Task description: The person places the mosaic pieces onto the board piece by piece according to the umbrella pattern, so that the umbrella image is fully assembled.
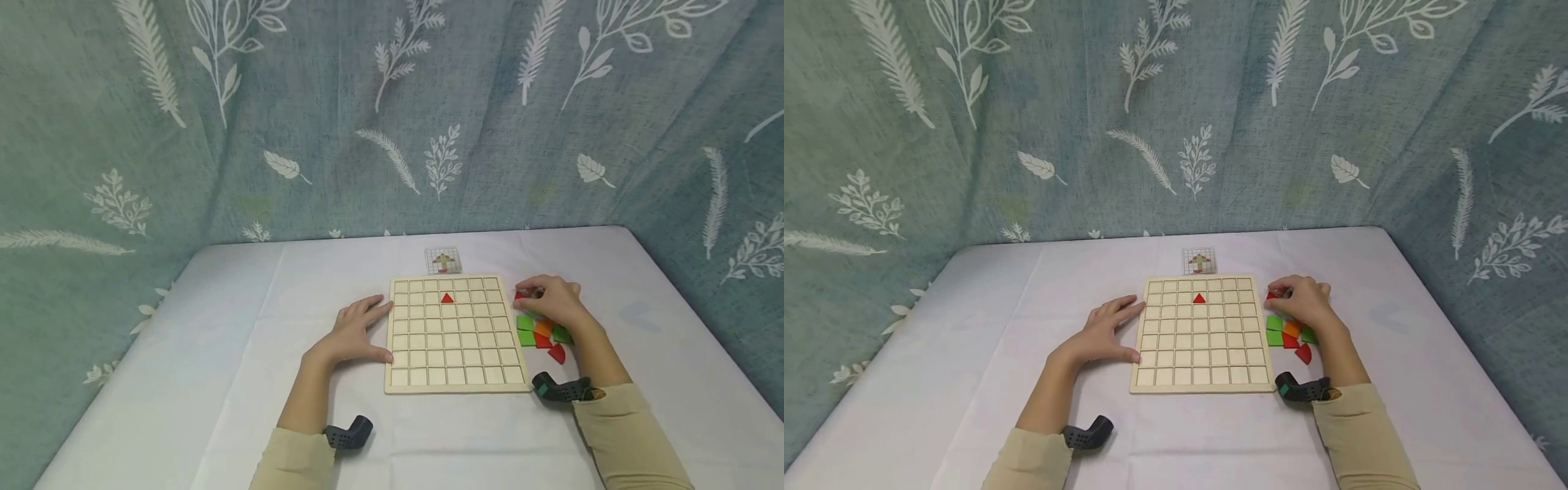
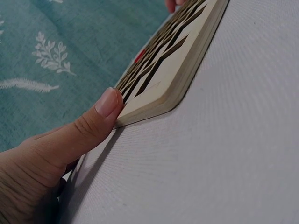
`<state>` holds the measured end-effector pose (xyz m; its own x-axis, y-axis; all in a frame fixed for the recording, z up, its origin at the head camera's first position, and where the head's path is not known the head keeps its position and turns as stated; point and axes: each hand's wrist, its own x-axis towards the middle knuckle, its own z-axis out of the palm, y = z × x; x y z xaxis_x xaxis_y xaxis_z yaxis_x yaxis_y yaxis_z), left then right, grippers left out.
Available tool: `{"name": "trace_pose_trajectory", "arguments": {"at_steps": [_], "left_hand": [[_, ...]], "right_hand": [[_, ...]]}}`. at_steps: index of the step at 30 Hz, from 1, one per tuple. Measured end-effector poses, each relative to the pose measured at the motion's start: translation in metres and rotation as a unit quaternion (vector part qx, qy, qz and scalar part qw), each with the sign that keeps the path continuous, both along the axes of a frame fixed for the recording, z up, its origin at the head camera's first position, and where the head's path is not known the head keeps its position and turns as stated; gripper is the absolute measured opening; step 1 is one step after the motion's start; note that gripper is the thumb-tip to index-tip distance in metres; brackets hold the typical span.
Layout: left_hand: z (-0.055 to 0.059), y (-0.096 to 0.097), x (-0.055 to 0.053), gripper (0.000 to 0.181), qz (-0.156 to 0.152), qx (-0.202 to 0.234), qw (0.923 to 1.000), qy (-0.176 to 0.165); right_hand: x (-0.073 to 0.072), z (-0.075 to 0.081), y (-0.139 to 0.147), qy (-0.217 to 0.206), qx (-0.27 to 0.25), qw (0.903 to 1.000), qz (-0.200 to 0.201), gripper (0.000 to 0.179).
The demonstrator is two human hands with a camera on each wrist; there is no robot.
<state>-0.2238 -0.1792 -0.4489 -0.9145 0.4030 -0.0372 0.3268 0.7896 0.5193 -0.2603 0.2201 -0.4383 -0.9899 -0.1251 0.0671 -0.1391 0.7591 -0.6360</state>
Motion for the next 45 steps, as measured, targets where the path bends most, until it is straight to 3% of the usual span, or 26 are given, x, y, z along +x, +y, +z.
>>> {"name": "trace_pose_trajectory", "arguments": {"at_steps": [8,27,34,45], "left_hand": [[0.000,-0.001,-0.001,0.110,0.001,-0.008,1.0000,0.004],[-0.002,-0.001,-0.001,0.110,-0.009,-0.008,0.9999,-0.002],[0.001,0.000,0.000,0.108,-0.005,-0.001,1.0000,0.008],[0.001,-0.001,0.000,0.108,-0.006,0.002,0.9999,0.010]], "right_hand": [[0.000,-0.001,0.001,0.001,0.015,0.9998,0.009,0.035],[0.008,0.010,-0.003,0.009,-0.025,0.9994,0.021,0.026],[0.005,0.012,-0.010,0.052,-0.038,0.9969,0.046,0.022],[0.007,0.019,-0.032,0.061,-0.056,0.9930,0.084,0.023]]}}
